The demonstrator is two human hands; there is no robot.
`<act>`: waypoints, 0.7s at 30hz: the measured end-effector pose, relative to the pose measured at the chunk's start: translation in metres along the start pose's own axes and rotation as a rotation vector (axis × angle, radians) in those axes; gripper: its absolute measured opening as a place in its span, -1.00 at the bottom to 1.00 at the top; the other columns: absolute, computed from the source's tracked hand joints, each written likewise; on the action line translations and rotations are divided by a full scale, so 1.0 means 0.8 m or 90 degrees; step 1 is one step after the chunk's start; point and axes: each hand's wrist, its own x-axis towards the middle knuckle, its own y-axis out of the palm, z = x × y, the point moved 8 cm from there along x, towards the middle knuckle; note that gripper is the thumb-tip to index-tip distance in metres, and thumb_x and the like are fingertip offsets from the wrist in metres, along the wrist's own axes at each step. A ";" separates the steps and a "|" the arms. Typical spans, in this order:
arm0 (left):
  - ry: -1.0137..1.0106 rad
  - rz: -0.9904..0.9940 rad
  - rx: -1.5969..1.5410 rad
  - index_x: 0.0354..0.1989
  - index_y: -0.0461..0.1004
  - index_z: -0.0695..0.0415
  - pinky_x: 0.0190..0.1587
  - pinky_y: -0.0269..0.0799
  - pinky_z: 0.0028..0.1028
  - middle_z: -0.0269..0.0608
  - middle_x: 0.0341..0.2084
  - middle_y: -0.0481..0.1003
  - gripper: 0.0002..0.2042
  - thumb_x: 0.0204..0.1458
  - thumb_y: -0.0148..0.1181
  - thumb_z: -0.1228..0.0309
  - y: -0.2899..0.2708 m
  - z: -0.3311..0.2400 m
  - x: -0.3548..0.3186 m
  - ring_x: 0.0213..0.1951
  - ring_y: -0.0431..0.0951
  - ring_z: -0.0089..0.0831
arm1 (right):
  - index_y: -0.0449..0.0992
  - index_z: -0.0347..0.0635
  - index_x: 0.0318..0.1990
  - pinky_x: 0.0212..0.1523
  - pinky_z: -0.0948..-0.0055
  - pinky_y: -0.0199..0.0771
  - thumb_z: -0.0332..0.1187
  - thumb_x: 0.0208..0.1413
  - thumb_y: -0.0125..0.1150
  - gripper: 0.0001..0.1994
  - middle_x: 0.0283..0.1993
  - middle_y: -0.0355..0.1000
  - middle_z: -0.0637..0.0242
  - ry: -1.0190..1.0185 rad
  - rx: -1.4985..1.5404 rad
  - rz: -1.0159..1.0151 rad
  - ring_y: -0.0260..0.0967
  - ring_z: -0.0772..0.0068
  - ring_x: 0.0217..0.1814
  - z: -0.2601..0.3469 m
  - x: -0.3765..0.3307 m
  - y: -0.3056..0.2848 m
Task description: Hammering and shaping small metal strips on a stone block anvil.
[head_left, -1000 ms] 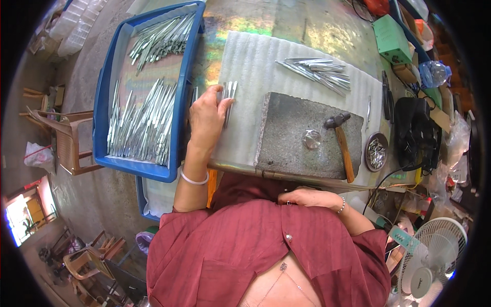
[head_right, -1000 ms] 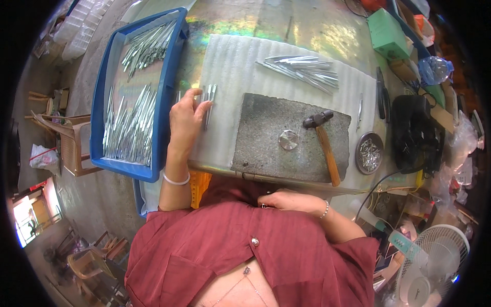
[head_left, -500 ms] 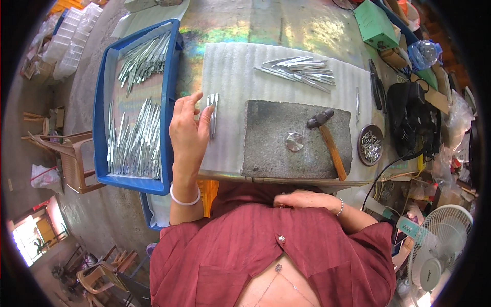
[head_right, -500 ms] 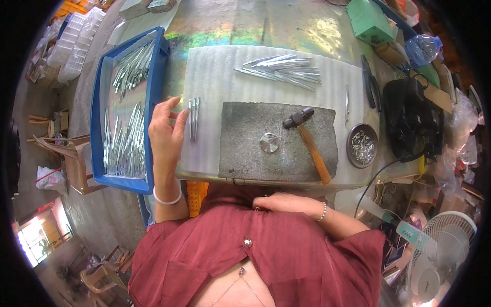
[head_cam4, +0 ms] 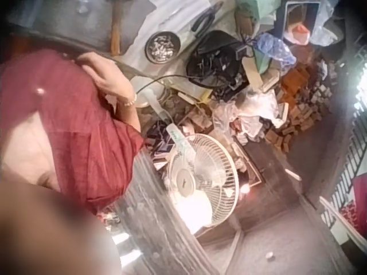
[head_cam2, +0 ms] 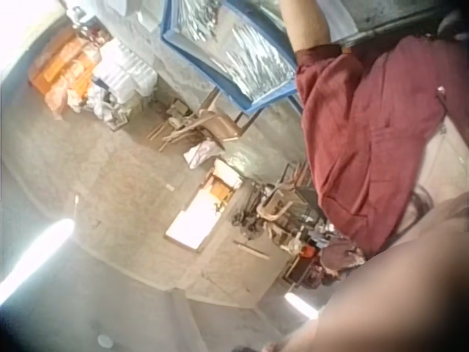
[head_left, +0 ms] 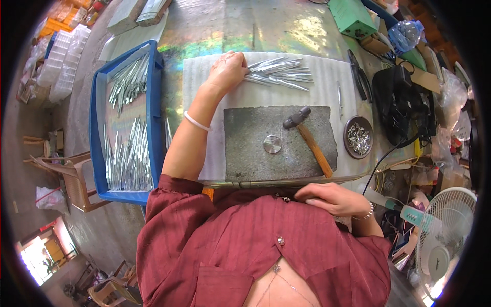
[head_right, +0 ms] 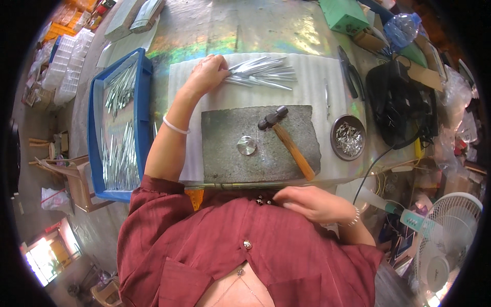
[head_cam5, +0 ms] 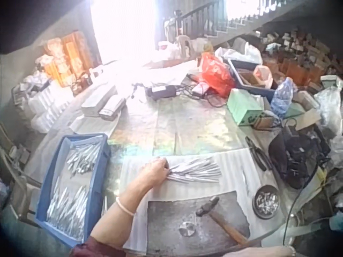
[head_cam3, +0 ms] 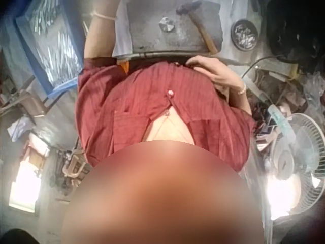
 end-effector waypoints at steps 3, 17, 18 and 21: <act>0.049 0.024 0.039 -0.37 0.46 0.16 -0.07 0.34 -0.25 -0.04 -0.29 0.46 -0.84 -0.07 0.17 0.34 -0.001 -0.008 0.004 -0.13 0.45 -0.09 | 0.42 -0.28 -0.11 -0.13 0.40 0.40 -0.46 0.12 0.07 -0.81 -0.16 0.42 0.11 -0.025 0.010 -0.143 0.43 0.20 -0.18 0.032 -0.031 -0.043; 0.010 -0.308 -0.264 -0.41 0.43 0.27 -0.36 0.37 -0.56 -0.20 -0.57 0.46 -0.96 -0.05 0.15 0.59 -0.133 -0.061 -0.164 -0.50 0.47 -0.51 | 0.31 -0.28 -0.13 -0.18 0.24 0.36 -0.47 -0.17 0.19 -0.64 -0.08 0.26 0.09 0.117 -0.608 -0.523 0.31 0.12 -0.09 0.035 0.025 -0.089; -0.005 -0.310 -0.300 -0.40 0.44 0.27 -0.35 0.37 -0.58 -0.23 -0.57 0.44 -0.95 -0.05 0.15 0.63 -0.132 -0.061 -0.184 -0.48 0.45 -0.55 | 0.31 -0.28 -0.14 -0.20 0.24 0.37 -0.51 -0.16 0.14 -0.66 -0.12 0.28 0.06 0.135 -0.522 -0.502 0.33 0.07 -0.15 0.026 0.025 -0.095; -0.003 -0.288 -0.274 -0.39 0.42 0.28 -0.36 0.35 -0.59 -0.24 -0.54 0.41 -0.89 -0.09 0.15 0.71 -0.133 -0.074 -0.235 -0.48 0.42 -0.56 | 0.31 -0.30 -0.19 -0.24 0.20 0.36 -0.53 -0.13 0.08 -0.73 -0.20 0.31 0.01 0.086 -0.389 -0.534 0.36 -0.01 -0.25 0.007 0.001 -0.119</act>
